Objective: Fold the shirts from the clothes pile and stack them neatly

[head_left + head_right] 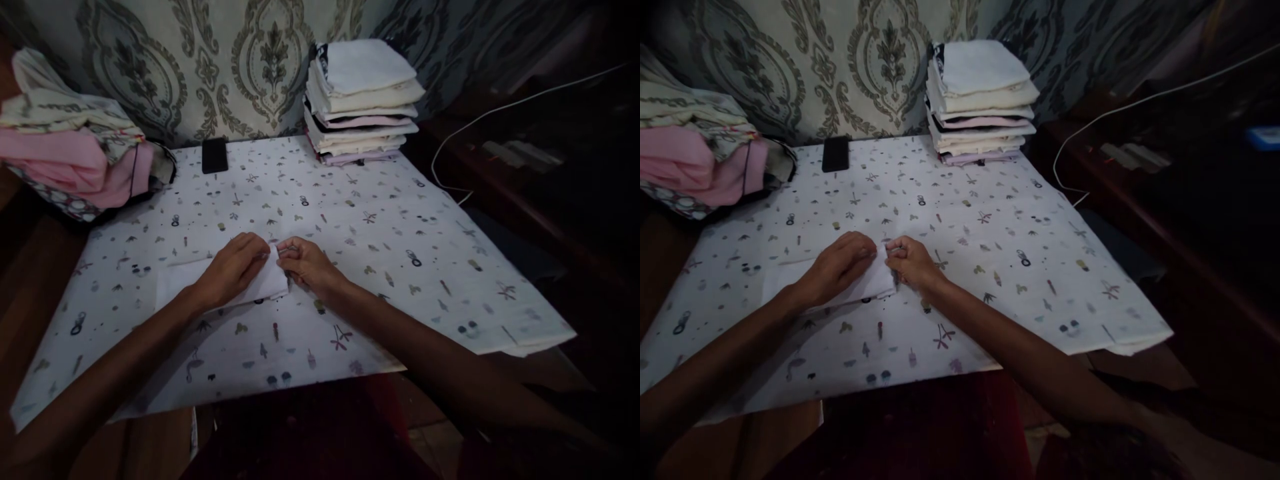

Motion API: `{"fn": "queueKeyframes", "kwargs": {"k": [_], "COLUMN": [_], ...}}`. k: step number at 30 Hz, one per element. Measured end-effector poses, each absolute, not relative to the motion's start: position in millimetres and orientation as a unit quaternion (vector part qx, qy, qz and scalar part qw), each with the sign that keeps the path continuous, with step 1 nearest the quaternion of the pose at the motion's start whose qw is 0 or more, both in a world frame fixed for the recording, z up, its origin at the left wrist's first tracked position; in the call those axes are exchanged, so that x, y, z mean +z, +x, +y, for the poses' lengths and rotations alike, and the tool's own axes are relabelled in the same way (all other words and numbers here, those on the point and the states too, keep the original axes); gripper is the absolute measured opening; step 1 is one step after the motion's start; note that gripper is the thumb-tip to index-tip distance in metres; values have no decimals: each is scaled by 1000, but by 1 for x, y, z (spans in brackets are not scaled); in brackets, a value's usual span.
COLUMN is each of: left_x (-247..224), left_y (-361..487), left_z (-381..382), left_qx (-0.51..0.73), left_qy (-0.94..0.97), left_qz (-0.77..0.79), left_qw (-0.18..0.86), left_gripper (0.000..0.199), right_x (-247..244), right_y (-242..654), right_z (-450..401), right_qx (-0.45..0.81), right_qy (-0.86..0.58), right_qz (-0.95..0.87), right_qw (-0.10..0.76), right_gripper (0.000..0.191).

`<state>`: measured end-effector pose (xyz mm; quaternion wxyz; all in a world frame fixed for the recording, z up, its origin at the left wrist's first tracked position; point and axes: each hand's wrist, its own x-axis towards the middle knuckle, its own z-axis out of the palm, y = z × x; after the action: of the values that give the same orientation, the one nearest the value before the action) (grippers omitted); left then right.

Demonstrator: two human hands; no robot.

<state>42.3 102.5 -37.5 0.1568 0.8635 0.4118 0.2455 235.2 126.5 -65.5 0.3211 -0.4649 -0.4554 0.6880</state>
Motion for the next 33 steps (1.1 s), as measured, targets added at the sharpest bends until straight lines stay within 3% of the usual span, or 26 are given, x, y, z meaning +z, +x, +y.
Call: {"fn": "queueKeyframes", "kwargs": {"k": [11, 16, 24, 29, 33], "left_x": [-49, -48, -51, -58, -46], "left_y": [53, 58, 59, 58, 53], "left_z": [59, 54, 54, 54, 49], "left_qx": [207, 240, 201, 176, 188], "left_qy": [904, 900, 899, 911, 900], "left_qz": [373, 362, 386, 372, 374], "left_qw": [-14, 43, 42, 35, 118], "left_gripper": [16, 22, 17, 26, 29], "right_x": [-74, -74, -68, -73, -68], "right_y": [222, 225, 226, 228, 229], "right_z": [131, 128, 128, 129, 125], "right_qx": [676, 679, 660, 638, 484], "right_qy": [-461, -444, -471, -481, -507], "right_qz": [-441, -442, -469, -491, -606], "right_qw": [368, 382, 350, 346, 375], "right_gripper": [32, 28, 26, 29, 29]}}
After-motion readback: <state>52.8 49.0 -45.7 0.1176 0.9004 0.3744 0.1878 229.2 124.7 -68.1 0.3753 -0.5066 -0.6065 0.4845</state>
